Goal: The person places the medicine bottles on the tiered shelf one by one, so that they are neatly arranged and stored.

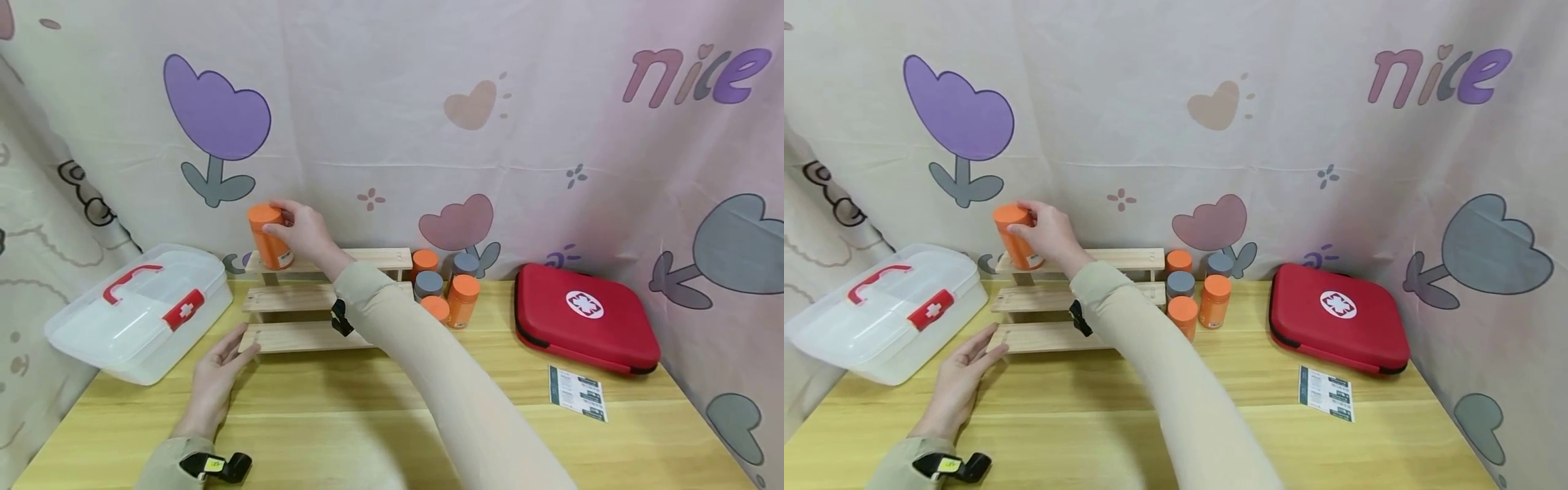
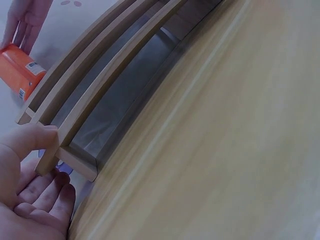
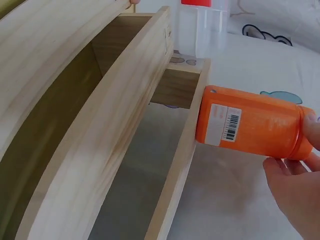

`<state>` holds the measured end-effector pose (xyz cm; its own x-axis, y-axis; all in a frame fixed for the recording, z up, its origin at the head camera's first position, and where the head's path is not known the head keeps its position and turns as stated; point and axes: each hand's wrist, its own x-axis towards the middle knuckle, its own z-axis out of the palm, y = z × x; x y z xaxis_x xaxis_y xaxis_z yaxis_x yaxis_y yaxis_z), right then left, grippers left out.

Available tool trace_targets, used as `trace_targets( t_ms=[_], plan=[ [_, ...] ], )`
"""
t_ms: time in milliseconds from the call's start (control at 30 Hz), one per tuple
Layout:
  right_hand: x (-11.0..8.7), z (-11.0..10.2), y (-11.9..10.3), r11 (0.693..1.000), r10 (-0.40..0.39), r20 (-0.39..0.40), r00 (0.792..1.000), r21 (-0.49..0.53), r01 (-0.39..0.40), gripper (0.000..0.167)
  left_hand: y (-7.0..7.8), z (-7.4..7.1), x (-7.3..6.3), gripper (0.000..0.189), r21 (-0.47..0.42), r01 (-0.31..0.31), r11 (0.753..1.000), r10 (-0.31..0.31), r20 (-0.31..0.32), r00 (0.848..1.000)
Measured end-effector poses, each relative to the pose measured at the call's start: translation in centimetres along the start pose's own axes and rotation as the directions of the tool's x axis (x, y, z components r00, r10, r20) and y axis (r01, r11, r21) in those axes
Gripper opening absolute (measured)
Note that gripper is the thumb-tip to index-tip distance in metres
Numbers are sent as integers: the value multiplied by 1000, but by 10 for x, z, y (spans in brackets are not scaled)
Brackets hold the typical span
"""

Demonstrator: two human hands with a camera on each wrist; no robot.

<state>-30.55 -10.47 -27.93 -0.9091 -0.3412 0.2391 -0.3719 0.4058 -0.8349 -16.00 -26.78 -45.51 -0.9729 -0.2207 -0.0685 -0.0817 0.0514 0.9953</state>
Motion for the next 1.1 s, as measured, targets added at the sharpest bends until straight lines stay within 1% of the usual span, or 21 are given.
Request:
trace_targets(
  t_ms=[133, 233, 367, 433, 533, 633, 800, 967, 1100],
  plan=[
    [-8, -11, 2, 998, -29, 21, 999, -64, 31, 58, 2, 1, 1, 71, 12, 1, 1000, -1, -3, 1000],
    [-21, -26, 7, 990, -83, 73, 994, -108, 91, 61, 4, 0, 1, 71, 18, -6, 1000, 7, -8, 1000],
    [-45, -50, 20, 969, -169, 167, 971, -151, 194, 62, 5, -2, 2, 70, 22, -8, 1000, 9, -15, 1000],
    [-58, -62, 29, 957, -204, 193, 960, -169, 237, 61, 5, -3, 2, 71, 26, -6, 1000, 7, -17, 1000],
    [-77, -80, 44, 944, -234, 210, 949, -186, 274, 57, 4, -3, 2, 71, 31, -5, 999, 6, -17, 1000],
    [-92, -97, 57, 944, -231, 218, 948, -183, 273, 55, 2, -3, 2, 71, 28, -6, 1000, 6, -18, 1000],
    [-118, -120, 78, 960, -179, 211, 961, -176, 217, 56, 0, -2, 2, 71, 25, -5, 1000, 5, -11, 1000],
    [-142, -137, 97, 958, -165, 177, 970, -204, 200, 58, -1, -2, 1, 71, 34, -18, 999, 19, -6, 1000],
    [-158, -147, 111, 958, -153, 148, 977, -221, 184, 57, 0, -1, 0, 71, 37, -15, 999, 15, -10, 1000]
  ],
)
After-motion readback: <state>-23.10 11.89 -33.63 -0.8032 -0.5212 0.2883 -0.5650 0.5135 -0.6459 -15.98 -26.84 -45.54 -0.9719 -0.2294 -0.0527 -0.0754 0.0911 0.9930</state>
